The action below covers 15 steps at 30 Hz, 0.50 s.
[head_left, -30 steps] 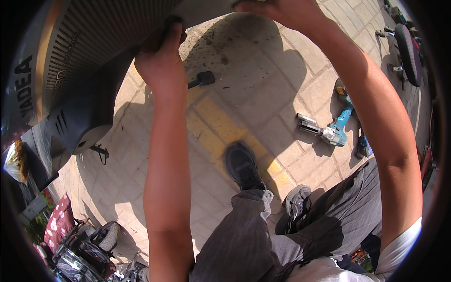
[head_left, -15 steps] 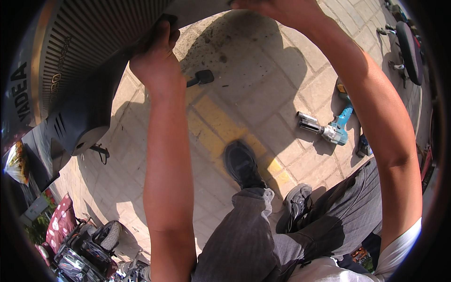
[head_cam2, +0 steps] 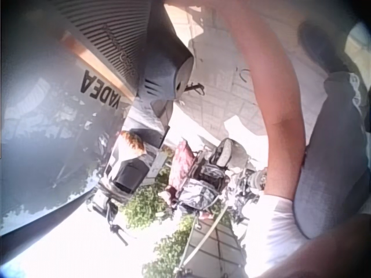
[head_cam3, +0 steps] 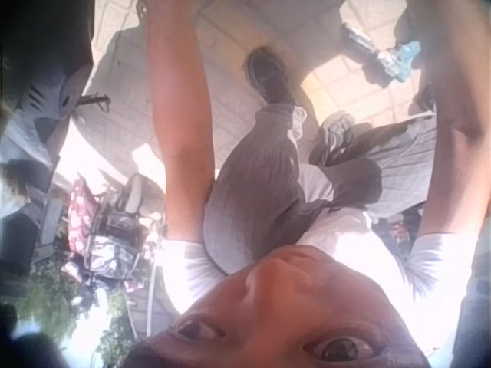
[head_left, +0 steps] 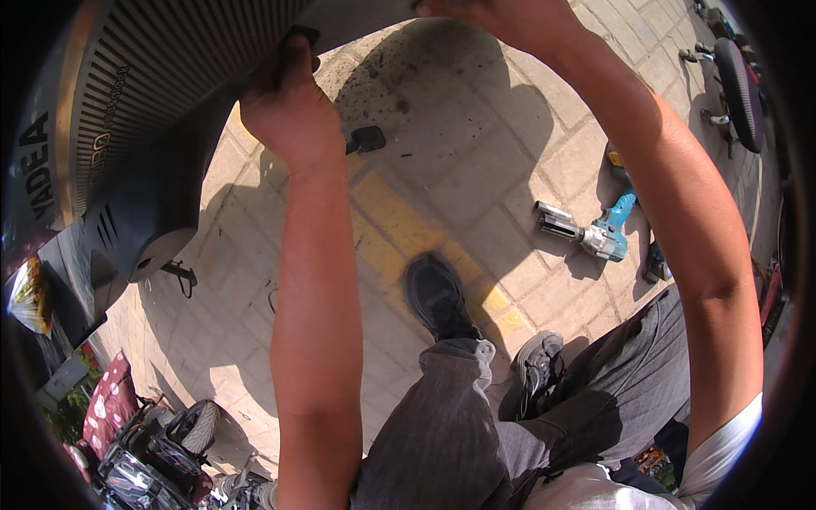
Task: The person removes a side panel from a scooter, then uses a cordless impact driver to fasten screws into the scooter body. They also manually adjust a cable or wire near the rear wheel area and reattach the side panel.
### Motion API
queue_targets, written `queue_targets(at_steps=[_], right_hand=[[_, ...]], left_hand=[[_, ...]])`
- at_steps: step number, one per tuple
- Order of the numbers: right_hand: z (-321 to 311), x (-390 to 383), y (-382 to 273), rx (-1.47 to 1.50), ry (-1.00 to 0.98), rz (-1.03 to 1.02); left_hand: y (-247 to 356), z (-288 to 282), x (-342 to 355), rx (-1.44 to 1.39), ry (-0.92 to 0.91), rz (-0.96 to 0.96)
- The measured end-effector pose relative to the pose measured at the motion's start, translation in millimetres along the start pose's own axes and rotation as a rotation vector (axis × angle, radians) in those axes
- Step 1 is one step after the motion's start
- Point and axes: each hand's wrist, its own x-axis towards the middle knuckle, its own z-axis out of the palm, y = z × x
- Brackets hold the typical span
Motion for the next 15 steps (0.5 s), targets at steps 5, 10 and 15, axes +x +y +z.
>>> queue_targets(at_steps=[5,10,15], right_hand=[[2,0,2,-0.019,0.014,-0.004],[1,0,3,-0.045,-0.008,-0.014],[-3,0,-1,-0.016,-0.001,-0.022]], left_hand=[[1,7,0,0.061,0.032,0.009],[-14,-3,9,0.051,0.008,0.074],[-6,6,6,0.045,0.027,0.045]])
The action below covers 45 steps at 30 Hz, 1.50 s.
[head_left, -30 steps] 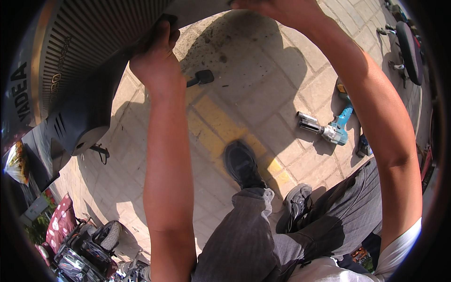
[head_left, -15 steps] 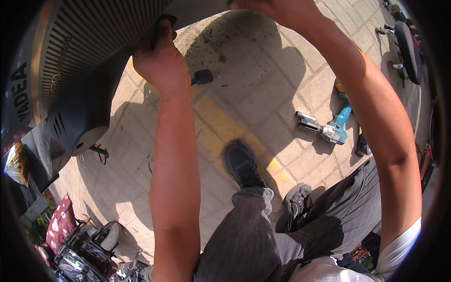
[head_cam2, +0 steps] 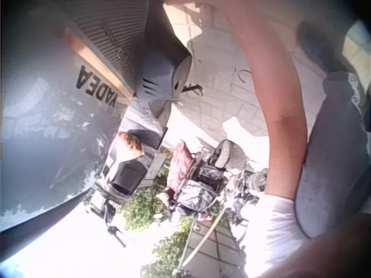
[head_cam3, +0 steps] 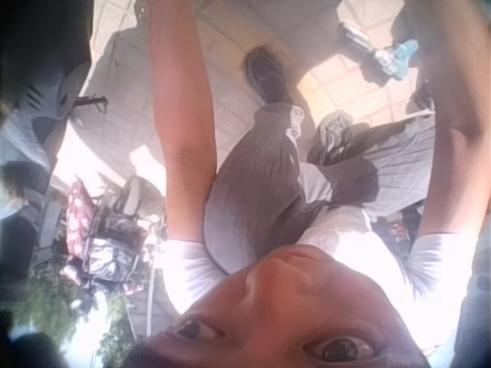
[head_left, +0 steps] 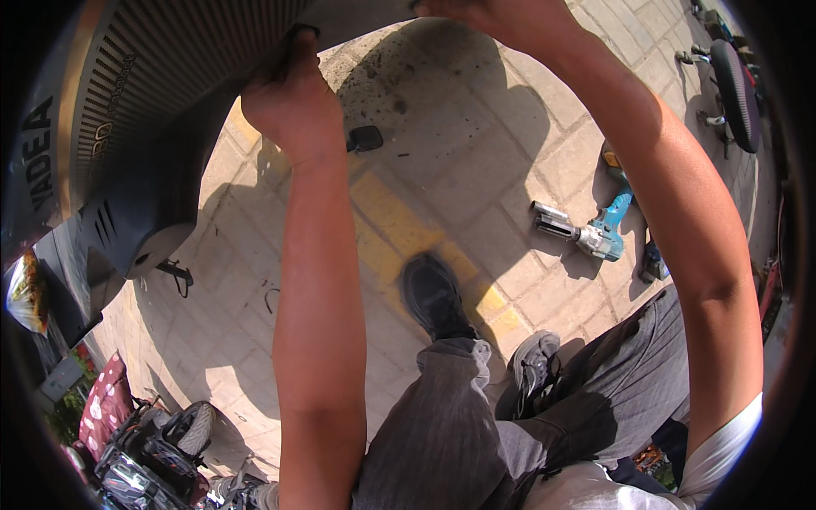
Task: The person removes a side panel from a scooter, then uses a cordless impact driver to fasten screws into the scooter body. They also manually adjust a cable or wire near the rear wheel area and reattach the side panel.
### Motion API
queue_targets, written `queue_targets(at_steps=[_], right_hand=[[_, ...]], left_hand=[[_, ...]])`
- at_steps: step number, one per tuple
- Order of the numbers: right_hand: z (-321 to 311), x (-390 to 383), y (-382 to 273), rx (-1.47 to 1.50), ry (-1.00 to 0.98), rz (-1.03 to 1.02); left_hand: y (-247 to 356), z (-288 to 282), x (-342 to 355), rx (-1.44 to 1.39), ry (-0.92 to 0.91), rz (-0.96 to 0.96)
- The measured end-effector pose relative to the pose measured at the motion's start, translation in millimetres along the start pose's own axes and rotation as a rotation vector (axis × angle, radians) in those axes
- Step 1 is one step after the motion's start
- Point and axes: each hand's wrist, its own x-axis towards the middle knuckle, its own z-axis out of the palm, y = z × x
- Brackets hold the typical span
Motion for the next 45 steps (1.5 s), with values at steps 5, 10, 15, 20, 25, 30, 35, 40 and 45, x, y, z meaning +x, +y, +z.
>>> queue_targets(at_steps=[5,10,15,20,25,30,35,40,45], right_hand=[[4,2,6,-0.007,-0.005,-0.008],[3,2,6,-0.022,-0.024,0.006],[1,3,3,-0.010,-0.033,0.034],[2,4,2,-0.005,-0.023,0.025],[1,3,4,-0.002,-0.041,0.029],[-2,4,-2,0.024,-0.035,0.030],[4,2,5,-0.012,-0.027,0.034],[4,2,4,0.002,-0.046,0.044],[4,3,4,-0.004,-0.039,0.035]], left_hand=[[5,2,-2,-0.015,-0.031,-0.010],[-1,-6,-4,0.139,-0.050,-0.051],[13,2,-6,0.145,-0.076,-0.260],[4,-7,0,0.155,-0.079,-0.164],[-2,-10,2,0.249,-0.075,-0.046],[1,-12,7,0.277,-0.062,-0.037],[29,-6,3,-0.032,-0.120,-0.480],[33,-9,1,-0.281,-0.099,-0.563],[24,-8,0,-0.062,-0.075,-0.352]])
